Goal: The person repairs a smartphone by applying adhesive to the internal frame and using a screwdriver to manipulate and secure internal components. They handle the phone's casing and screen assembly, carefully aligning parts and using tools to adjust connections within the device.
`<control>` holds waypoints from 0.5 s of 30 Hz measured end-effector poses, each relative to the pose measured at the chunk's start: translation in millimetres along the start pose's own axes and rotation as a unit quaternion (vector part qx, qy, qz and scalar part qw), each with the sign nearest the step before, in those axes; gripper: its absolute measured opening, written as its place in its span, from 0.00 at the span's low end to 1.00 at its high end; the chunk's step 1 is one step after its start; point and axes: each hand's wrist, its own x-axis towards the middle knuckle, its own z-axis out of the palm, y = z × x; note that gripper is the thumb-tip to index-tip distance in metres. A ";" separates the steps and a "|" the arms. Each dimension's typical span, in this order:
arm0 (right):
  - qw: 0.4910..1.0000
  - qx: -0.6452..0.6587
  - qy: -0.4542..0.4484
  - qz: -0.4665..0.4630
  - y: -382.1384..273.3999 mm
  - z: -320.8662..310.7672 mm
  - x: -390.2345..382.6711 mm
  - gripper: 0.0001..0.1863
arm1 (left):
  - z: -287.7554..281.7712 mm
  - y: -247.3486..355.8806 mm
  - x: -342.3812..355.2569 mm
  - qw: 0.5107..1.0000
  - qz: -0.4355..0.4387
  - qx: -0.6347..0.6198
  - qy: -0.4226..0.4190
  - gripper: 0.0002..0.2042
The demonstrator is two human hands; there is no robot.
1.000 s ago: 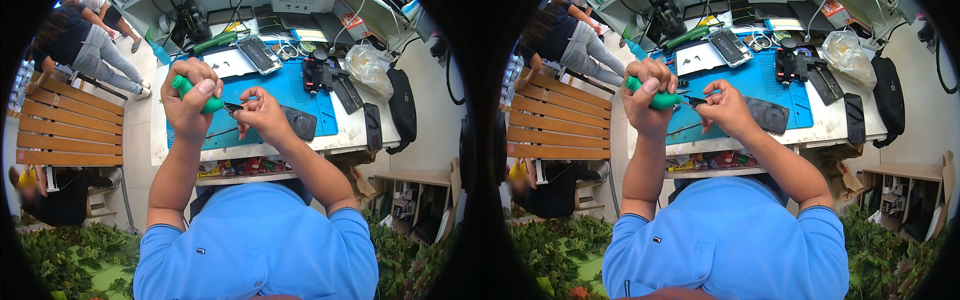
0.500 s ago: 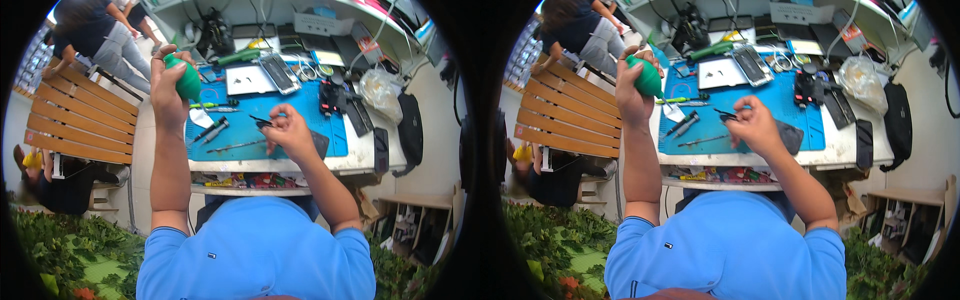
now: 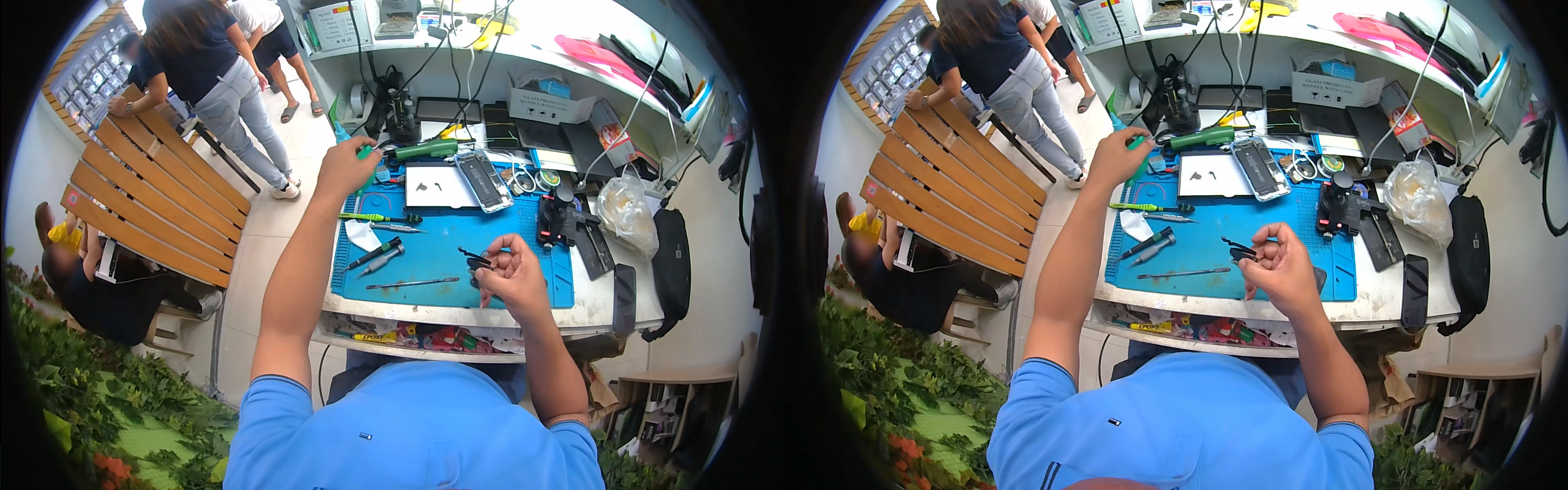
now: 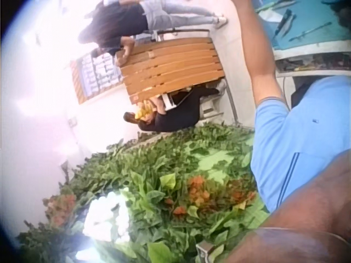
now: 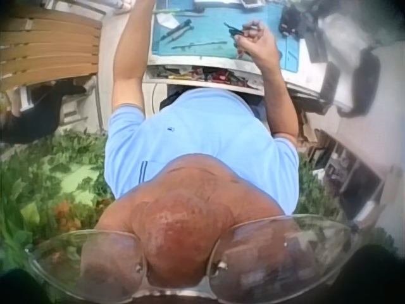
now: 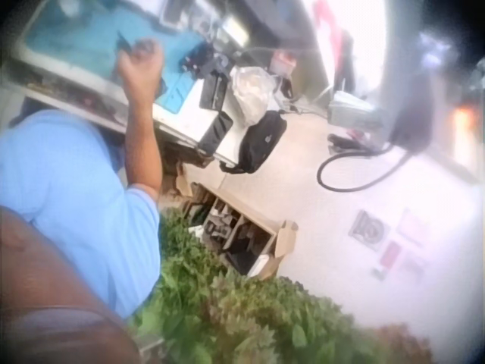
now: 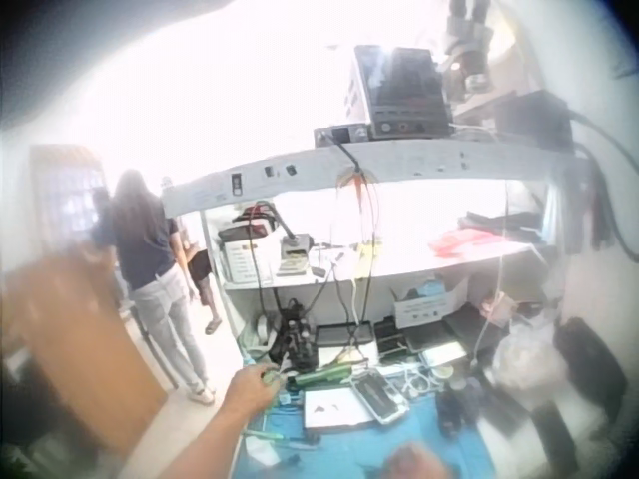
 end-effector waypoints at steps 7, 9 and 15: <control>0.999 0.034 0.028 0.000 0.9 -6.7 -4.4 0.23 | 38.6 24.4 21.6 0.997 0.028 0.043 0.052 0.37; 0.999 0.024 0.038 -0.006 3.0 -15.8 -7.9 0.24 | 46.7 17.7 21.1 0.995 0.053 0.077 0.048 0.40; 0.997 0.042 0.060 -0.004 10.4 -35.4 -11.0 0.23 | 45.8 0.0 8.6 0.985 0.090 0.129 0.071 0.28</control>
